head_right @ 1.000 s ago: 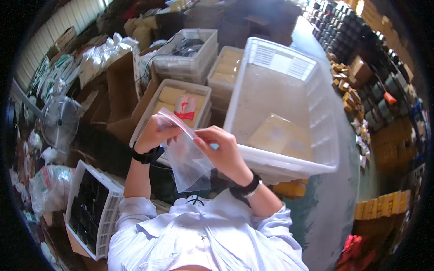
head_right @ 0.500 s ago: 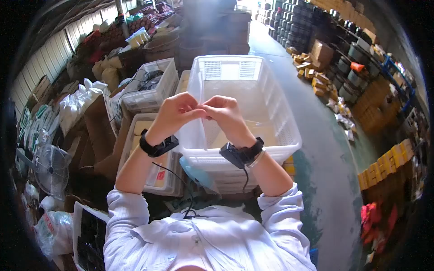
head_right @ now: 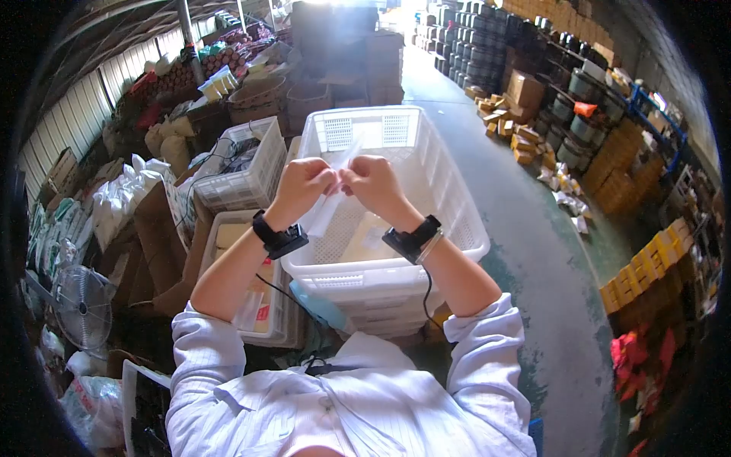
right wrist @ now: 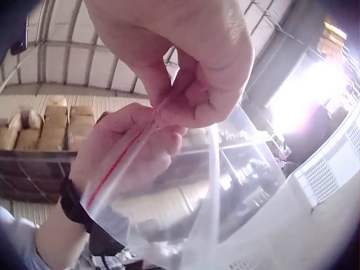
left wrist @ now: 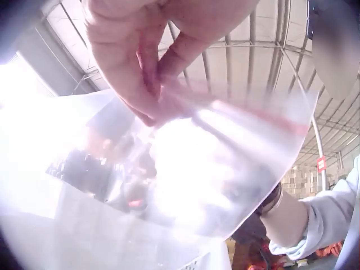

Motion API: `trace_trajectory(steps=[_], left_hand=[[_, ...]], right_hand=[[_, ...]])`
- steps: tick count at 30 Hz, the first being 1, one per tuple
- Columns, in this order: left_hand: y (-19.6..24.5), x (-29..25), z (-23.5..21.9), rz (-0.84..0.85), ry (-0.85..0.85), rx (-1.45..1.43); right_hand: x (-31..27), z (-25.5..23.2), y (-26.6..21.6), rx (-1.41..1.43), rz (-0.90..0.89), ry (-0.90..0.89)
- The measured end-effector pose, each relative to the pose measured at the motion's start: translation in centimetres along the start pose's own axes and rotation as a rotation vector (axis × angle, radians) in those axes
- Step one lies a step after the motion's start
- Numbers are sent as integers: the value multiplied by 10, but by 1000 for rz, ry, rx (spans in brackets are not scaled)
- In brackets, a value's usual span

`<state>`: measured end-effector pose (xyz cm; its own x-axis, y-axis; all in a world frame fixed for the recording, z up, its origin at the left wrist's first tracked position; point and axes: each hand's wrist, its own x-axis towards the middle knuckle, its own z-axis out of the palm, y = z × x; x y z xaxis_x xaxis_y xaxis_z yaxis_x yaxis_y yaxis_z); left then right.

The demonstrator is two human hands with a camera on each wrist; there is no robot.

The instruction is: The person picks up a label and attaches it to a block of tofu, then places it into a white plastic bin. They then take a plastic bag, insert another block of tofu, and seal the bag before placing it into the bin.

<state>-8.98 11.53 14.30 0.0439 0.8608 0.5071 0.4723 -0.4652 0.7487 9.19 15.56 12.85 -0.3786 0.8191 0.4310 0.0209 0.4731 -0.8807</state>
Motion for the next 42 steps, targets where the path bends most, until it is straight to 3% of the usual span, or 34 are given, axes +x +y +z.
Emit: trace_trajectory(steps=[2, 3, 6, 7, 10, 13, 17, 20, 21, 22, 25, 28, 29, 32, 34, 36, 38, 42], left_hand=[[-10, 9, -19, -52, 136, 59], [-35, 15, -32, -82, 180, 20], [-28, 10, -37, -177, -142, -185], [-9, 9, -38, -212, -174, -132], [20, 18, -40, 597, -235, 324], [27, 21, -28, 735, -351, 689], [32, 40, -21, 839, -357, 800], [15, 61, -26, 782, -504, 853], [5, 66, -27, 899, -442, 818], [-4, 67, -29, 874, -428, 798], [-29, 75, -46, 795, -414, 717], [-42, 61, -52, 644, -522, 681], [-44, 58, -55, 673, -522, 698], [-51, 49, -63, 545, -498, 679], [-54, 45, -67, 540, -493, 695], [-51, 40, -71, 553, -474, 699], [-49, 37, -74, 548, -464, 727], [-49, 33, -79, 552, -491, 774]], right_hand=[[4, -13, 5, -182, 30, 130], [3, -21, 5, -121, 68, 103], [9, -42, -2, -4, 124, -8], [14, -46, -3, 1, 129, -73], [34, -53, -10, -45, 132, -253], [49, -55, -14, -49, 133, -422], [58, -52, -14, -201, 123, -552], [65, -54, -4, -341, 80, -611], [64, -56, 0, -412, 50, -621], [64, -57, 4, -483, 18, -630], [59, -80, 26, -415, 243, -777], [64, -91, 42, -189, 407, -568], [64, -89, 55, -134, 450, -508], [88, -84, 159, -636, 692, -648], [60, -66, 170, -863, 563, -806], [52, -43, 141, -981, 734, -986], [57, -37, 196, -862, 671, -956], [78, -38, 185, -748, 723, -908]])
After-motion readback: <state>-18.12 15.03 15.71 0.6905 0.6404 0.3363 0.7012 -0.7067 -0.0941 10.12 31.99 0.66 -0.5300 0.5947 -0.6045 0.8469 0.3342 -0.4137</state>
